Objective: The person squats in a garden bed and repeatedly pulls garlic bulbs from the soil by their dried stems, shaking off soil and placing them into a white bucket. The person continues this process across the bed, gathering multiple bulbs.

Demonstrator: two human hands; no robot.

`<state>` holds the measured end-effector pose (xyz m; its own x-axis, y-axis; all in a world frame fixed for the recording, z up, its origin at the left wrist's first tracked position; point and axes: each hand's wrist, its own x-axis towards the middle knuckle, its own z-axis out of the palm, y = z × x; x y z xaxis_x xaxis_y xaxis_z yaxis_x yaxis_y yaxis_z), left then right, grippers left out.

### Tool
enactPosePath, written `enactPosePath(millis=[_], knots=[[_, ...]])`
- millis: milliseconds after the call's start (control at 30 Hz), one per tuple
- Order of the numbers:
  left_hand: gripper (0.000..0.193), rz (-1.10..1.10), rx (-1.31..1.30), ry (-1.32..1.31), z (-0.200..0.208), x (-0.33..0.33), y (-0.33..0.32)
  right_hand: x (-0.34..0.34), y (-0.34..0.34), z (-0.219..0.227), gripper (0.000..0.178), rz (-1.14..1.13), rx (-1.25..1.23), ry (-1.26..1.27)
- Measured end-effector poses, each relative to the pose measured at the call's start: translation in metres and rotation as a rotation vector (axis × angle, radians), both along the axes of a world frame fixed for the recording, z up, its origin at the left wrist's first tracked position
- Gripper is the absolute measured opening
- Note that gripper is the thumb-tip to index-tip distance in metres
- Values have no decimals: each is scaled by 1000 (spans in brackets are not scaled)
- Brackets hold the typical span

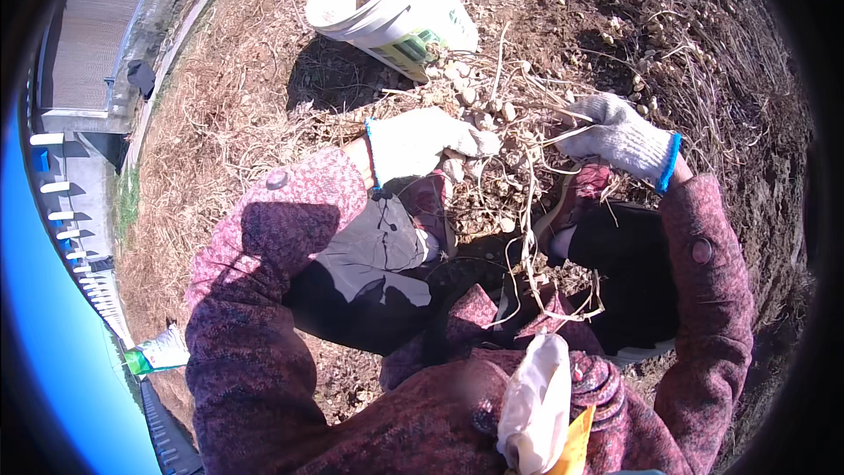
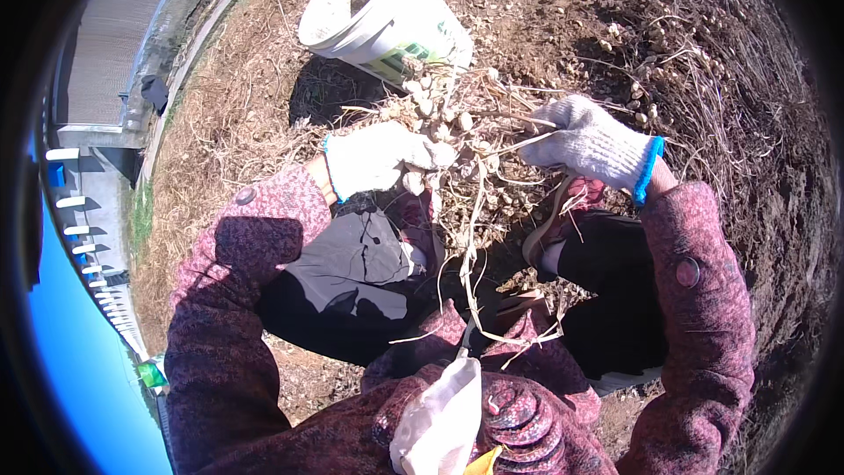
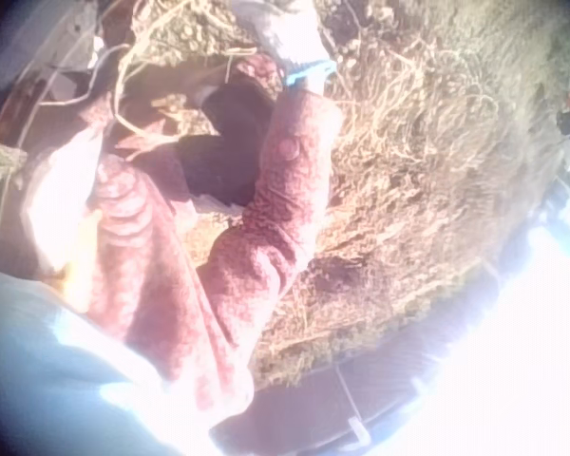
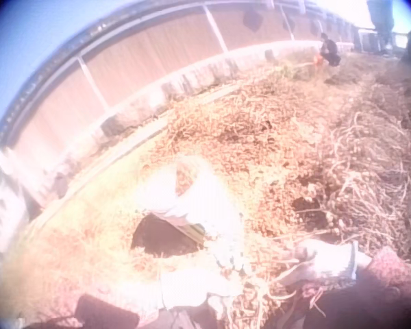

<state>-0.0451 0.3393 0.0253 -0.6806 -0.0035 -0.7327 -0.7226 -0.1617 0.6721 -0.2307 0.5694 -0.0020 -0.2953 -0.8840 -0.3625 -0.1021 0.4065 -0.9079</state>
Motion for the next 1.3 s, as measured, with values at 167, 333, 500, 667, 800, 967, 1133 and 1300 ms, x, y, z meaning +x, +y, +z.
enactPosePath(millis=[167,333,500,667,800,967,1133,1300], knots=[[24,-116,-36,-15,-7,-2,-6,-1,-1,14,24,109,95,100],[18,-472,-748,56,-39,13,-40,-12,18,23,33,-31,349,201],[22,201,-31,126,-12,-9,-111,-11,24,17,23,-5,295,92],[35,536,-219,637,53,-63,-166,-8,17,20,34,21,287,175],[38,630,-375,515,85,-89,-189,-6,13,17,38,44,294,108],[36,-81,-566,383,50,-69,-151,-6,17,3,36,30,208,98],[58,-702,-787,503,0,-31,-73,-4,13,-4,65,51,225,124],[49,-251,-464,111,-29,-37,-41,-3,12,-3,36,49,196,181]])
